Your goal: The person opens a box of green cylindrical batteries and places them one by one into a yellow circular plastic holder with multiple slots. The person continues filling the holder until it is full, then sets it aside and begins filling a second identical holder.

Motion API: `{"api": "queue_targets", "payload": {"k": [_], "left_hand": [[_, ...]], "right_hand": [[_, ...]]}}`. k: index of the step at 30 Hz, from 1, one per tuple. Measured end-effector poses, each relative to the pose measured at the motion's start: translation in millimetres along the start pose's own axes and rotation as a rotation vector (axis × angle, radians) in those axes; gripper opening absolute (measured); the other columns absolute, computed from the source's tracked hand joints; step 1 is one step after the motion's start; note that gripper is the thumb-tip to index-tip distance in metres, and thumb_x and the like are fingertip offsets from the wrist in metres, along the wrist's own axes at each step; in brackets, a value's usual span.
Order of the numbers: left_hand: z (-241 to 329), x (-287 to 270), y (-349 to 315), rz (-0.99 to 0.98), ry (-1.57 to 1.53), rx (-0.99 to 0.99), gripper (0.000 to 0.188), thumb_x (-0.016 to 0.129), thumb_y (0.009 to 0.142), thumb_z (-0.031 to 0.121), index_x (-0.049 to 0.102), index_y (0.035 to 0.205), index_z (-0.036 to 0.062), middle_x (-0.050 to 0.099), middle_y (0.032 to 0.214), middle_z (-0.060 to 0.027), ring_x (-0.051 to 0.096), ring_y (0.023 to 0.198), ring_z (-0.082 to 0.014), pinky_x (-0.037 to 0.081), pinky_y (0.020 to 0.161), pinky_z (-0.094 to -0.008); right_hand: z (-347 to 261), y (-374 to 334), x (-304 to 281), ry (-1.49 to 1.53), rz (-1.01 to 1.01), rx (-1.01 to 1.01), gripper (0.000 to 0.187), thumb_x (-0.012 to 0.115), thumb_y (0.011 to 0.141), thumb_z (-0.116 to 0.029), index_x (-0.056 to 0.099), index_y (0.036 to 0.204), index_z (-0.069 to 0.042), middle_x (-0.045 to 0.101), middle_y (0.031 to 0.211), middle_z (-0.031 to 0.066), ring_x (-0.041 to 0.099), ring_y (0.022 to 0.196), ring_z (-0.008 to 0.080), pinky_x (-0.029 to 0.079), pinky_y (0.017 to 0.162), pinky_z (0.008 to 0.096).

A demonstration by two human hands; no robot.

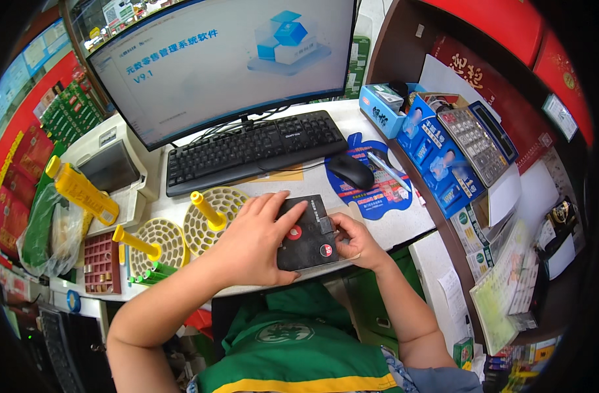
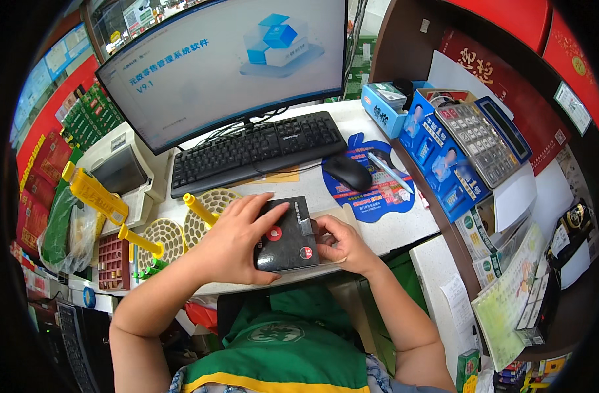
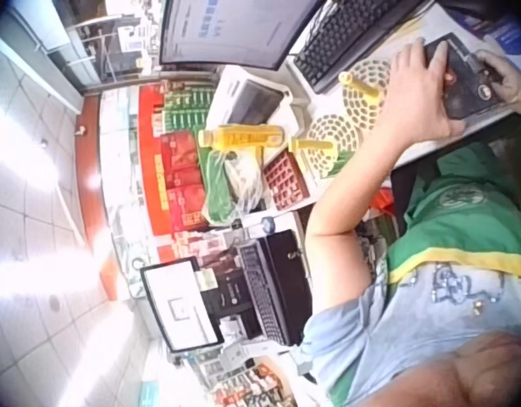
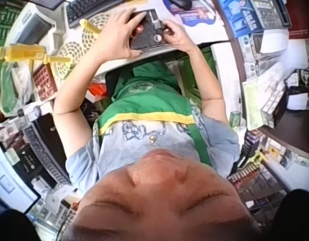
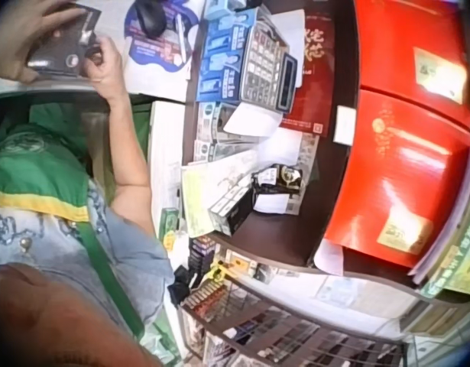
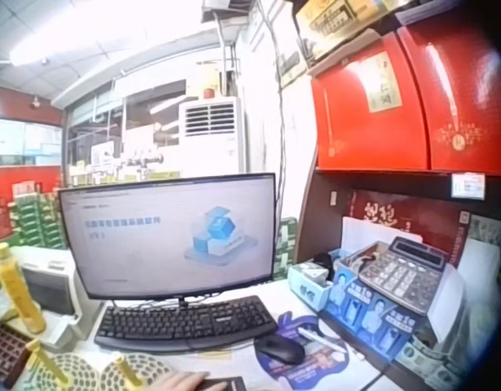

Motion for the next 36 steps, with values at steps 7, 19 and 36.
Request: {"api": "queue_targets", "payload": {"k": [7, 19, 36], "left_hand": [[-34.5, 17.6, -57.0, 0.135, -0.418, -0.216, 0.120, 0.090, 0.049, 0.026, 0.021, 0.145, 0.0037, 0.028, 0.141, -0.0248, 0.034, 0.131, -0.0395, 0.033, 0.108, -0.0445], [-37.7, -34.6, 8.4, 0.460, -0.791, -0.227, 0.086, 0.082, 0.051, 0.024, 0.051, 0.131, 0.0126, 0.042, 0.118, -0.0118, 0.046, 0.112, -0.0251, 0.039, 0.097, -0.0350], [4.3, -84.9, 55.7, 0.305, -0.527, -0.168, 0.075, 0.081, 0.051, 0.024, 0.059, 0.121, 0.0067, 0.046, 0.112, -0.0092, 0.052, 0.104, -0.0211, 0.040, 0.093, -0.0300]], "right_hand": [[6.9, -1.8, -0.5, 0.019, -0.024, 0.035, 0.046, 0.072, 0.084, -0.018, 0.052, 0.123, -0.003, 0.062, 0.104, 0.0050, 0.060, 0.092, 0.0122, 0.049, 0.076, 0.0261], [15.5, -1.7, 33.8, 1.076, 0.107, 0.120, 0.062, 0.058, 0.090, -0.013, 0.030, 0.145, -0.012, 0.044, 0.140, 0.0104, 0.050, 0.124, 0.0259, 0.043, 0.103, 0.0426], [-6.4, 32.8, 52.2, 1.275, 0.122, 0.086, 0.053, 0.035, 0.098, -0.046, 0.040, 0.139, -0.013, 0.046, 0.139, 0.0102, 0.046, 0.128, 0.0282, 0.041, 0.106, 0.0444]]}}
Point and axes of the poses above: each hand's wrist, its own y-axis towards the middle knuckle, its own x-axis out of the palm, z = x × y, the point moved 6 cm from there along y, towards the middle knuckle
